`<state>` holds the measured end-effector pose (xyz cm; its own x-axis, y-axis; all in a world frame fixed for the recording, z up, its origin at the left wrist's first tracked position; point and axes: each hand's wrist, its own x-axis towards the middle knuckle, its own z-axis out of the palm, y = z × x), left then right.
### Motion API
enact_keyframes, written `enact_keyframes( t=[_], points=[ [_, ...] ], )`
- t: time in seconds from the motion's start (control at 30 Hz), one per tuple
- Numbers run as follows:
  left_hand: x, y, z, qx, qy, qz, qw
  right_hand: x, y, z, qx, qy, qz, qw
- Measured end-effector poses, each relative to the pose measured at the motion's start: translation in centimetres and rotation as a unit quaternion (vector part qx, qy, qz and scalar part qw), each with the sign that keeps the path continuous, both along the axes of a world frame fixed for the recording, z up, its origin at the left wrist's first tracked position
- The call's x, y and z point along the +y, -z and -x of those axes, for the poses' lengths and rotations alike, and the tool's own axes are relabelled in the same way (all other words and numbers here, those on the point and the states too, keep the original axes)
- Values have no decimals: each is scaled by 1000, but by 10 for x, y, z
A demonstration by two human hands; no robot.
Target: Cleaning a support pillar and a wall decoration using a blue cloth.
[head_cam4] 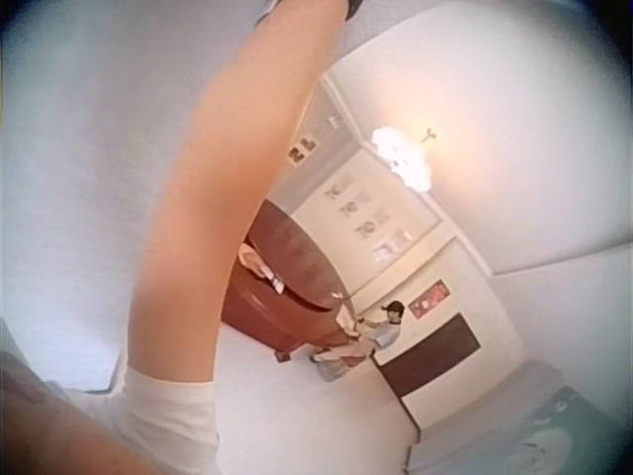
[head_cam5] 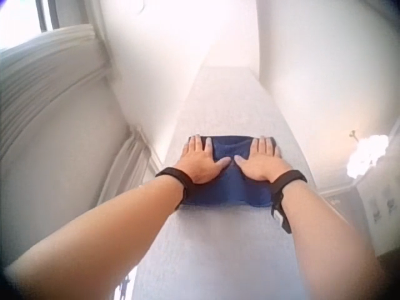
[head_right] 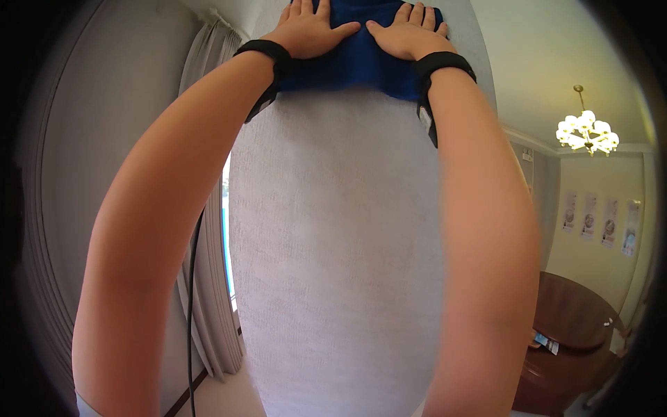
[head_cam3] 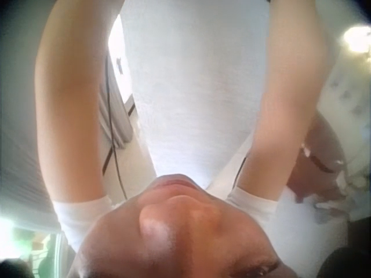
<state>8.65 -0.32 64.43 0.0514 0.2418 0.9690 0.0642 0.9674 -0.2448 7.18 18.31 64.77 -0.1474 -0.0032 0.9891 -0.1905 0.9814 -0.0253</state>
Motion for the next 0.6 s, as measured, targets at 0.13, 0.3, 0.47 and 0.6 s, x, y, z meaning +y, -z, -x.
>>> enact_keyframes(
  t=[0.13,0.3,0.47,0.6],
  points=[
    [-44,-15,7,-29,-44,-32,998,-40,4,-14,-17,-25,-4,1000],
    [-82,-41,37,73,-88,15,993,-58,-3,-9,26,-72,0,997],
    [-84,-25,30,49,-31,31,998,-59,6,-13,13,-79,9,997],
    [-85,-15,20,23,-44,33,998,-67,7,18,106,-33,52,992]
  ],
)
